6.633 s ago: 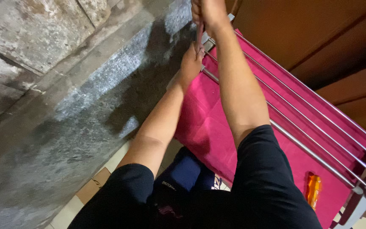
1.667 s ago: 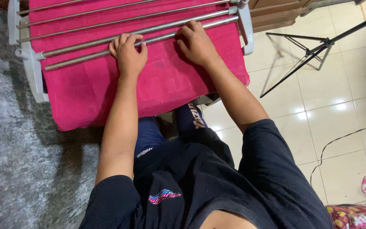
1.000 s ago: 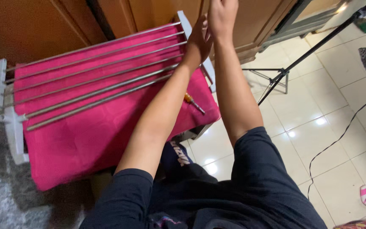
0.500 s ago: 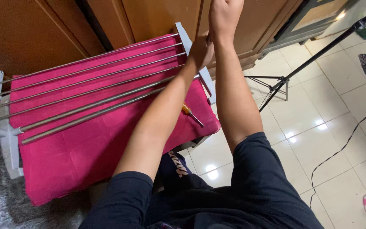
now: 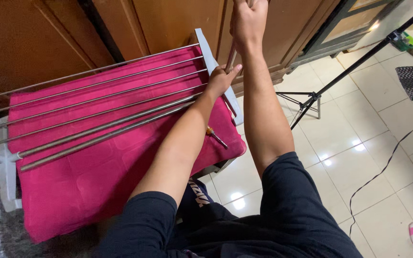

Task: The person disassembles a metal clothes drying rack by hand, removing multiple metal rods and plastic connectors from the frame. The components are placed on a pink cloth on a table. A screwdriver is visible but not used.

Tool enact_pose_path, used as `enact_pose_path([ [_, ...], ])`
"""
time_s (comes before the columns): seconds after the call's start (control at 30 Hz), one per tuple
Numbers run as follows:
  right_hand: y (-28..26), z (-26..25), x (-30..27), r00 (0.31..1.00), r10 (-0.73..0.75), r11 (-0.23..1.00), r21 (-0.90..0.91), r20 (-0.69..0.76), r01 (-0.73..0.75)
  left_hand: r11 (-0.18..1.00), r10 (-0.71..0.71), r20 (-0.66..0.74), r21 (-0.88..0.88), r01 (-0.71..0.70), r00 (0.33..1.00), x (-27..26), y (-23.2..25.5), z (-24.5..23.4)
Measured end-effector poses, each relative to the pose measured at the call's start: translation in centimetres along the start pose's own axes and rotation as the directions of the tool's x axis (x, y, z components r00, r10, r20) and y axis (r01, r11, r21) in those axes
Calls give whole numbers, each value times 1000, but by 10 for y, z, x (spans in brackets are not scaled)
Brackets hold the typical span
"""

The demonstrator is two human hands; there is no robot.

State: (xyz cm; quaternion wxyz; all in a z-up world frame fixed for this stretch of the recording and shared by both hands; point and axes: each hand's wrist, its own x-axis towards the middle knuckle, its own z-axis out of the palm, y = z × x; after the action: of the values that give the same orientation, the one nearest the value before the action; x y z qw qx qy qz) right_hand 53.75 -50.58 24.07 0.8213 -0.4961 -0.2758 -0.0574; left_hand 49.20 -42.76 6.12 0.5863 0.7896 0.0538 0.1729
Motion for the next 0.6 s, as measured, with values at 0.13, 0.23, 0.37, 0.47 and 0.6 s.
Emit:
enact_pose_path([
  [0.13, -13, -13, 4, 954, 179, 968, 132, 239, -215, 992, -80, 43, 98, 76, 996, 1, 6, -3],
  [0.23, -18, -17, 0, 964, 152, 973, 140, 218, -185, 992, -115, 44, 67, 112, 992, 4, -2, 0],
  [0.37, -14, 1, -19, 986, -149, 982, -128, -75, 139, 996, -79, -18, 37, 80, 997, 12, -24, 9],
  [0.47, -15, 17, -36, 930, -331, 902, -345, -162, 261, 997, -56, -74, 58, 60, 996, 25, -37, 14],
  [0.6, -19, 25, -32, 932, -272, 899, -408, -240, 157, 993, -119, -34, 20, 120, 992, 28, -47, 14],
])
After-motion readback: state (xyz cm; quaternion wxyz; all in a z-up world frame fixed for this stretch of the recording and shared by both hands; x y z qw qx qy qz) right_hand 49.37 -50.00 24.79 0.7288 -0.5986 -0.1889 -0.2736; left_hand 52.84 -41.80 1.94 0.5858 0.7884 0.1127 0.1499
